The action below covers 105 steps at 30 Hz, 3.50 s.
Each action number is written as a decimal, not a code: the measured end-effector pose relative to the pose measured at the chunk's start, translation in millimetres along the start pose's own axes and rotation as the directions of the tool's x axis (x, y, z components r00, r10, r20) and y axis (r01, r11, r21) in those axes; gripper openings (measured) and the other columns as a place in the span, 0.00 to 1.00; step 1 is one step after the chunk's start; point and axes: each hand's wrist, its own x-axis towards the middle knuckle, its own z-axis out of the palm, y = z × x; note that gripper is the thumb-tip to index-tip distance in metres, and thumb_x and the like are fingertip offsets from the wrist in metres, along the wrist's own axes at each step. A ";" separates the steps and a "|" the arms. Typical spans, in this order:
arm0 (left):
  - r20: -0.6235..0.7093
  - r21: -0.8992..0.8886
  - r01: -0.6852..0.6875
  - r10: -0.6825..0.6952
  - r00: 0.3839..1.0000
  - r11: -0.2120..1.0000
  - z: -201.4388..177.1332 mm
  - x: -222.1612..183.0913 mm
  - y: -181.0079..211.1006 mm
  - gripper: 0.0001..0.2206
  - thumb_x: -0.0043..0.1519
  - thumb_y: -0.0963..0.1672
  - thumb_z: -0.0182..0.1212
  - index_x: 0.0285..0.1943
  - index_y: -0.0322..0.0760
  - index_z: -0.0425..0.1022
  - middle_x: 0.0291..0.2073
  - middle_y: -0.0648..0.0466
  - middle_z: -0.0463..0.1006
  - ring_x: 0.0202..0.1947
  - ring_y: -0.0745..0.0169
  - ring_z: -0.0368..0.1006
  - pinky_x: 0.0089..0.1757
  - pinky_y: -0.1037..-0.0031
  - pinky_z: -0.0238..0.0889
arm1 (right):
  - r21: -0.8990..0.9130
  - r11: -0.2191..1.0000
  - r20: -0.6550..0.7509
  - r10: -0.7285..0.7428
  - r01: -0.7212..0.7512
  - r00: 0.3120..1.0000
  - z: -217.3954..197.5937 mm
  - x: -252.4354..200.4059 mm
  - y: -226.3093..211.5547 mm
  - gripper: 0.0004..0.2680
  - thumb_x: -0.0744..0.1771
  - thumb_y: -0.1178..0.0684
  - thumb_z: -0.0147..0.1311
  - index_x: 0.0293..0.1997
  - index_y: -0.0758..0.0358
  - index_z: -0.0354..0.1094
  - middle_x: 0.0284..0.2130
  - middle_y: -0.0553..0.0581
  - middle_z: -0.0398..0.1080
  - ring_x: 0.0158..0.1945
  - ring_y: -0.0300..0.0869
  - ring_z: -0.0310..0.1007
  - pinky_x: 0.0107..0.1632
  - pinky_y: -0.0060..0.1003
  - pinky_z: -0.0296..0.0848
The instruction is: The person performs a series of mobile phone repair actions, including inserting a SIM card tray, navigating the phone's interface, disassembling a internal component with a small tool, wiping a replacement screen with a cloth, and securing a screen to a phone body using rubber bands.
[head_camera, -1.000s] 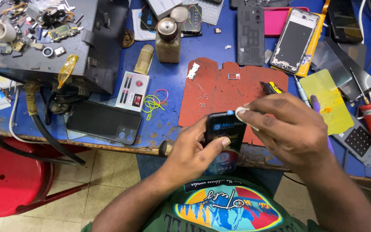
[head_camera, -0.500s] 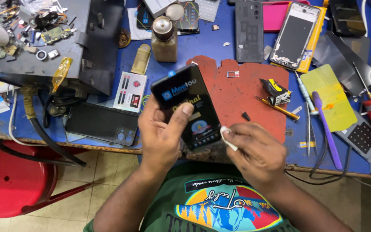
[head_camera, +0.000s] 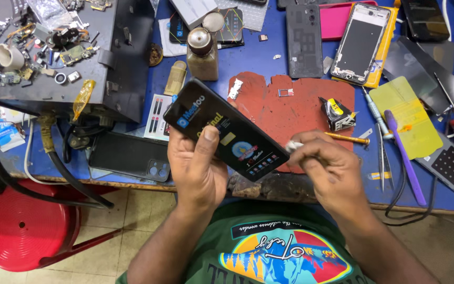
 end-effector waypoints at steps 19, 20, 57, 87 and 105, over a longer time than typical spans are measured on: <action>0.510 0.848 -0.274 -0.554 0.658 0.454 -3.5 -3.7 82.8 0.30 0.56 0.45 0.70 0.67 0.29 0.67 0.43 0.45 0.83 0.43 0.52 0.82 0.44 0.65 0.74 | -0.349 0.886 0.467 -0.118 0.305 0.877 -7.7 31.9 -77.1 0.10 0.59 0.59 0.67 0.41 0.64 0.78 0.38 0.56 0.76 0.39 0.39 0.79 0.40 0.31 0.76; 0.440 0.895 -0.257 -0.622 0.648 0.364 4.6 -6.3 76.8 0.26 0.58 0.45 0.68 0.65 0.31 0.69 0.41 0.45 0.83 0.43 0.50 0.81 0.43 0.64 0.73 | -0.337 0.889 0.509 -0.103 0.309 0.854 0.6 31.7 -81.4 0.09 0.59 0.59 0.67 0.41 0.64 0.78 0.39 0.56 0.77 0.40 0.41 0.80 0.40 0.31 0.77; 0.163 0.618 0.319 -0.515 0.841 0.718 -15.5 -27.0 18.8 0.13 0.67 0.43 0.58 0.57 0.27 0.75 0.44 0.54 0.81 0.43 0.71 0.74 0.46 0.77 0.70 | -0.464 0.621 0.472 -0.431 0.632 0.769 9.3 44.4 -81.5 0.10 0.60 0.63 0.66 0.42 0.65 0.75 0.36 0.57 0.75 0.39 0.47 0.78 0.41 0.40 0.76; -0.056 0.198 -0.023 0.034 0.998 0.980 -50.5 -25.8 76.4 0.15 0.70 0.42 0.58 0.62 0.27 0.69 0.51 0.37 0.79 0.50 0.46 0.79 0.51 0.55 0.76 | -0.631 0.714 0.136 -0.285 0.305 0.949 5.6 -17.6 -19.5 0.08 0.63 0.64 0.64 0.43 0.63 0.74 0.37 0.57 0.77 0.41 0.43 0.80 0.43 0.37 0.79; -0.027 0.442 0.105 -0.104 0.994 0.891 -91.8 -58.0 88.6 0.16 0.68 0.37 0.56 0.63 0.21 0.72 0.50 0.39 0.82 0.49 0.53 0.81 0.54 0.62 0.76 | -0.542 0.619 0.557 -0.242 0.568 0.795 114.3 109.4 -25.3 0.06 0.66 0.58 0.60 0.45 0.65 0.78 0.36 0.61 0.76 0.41 0.54 0.75 0.45 0.47 0.73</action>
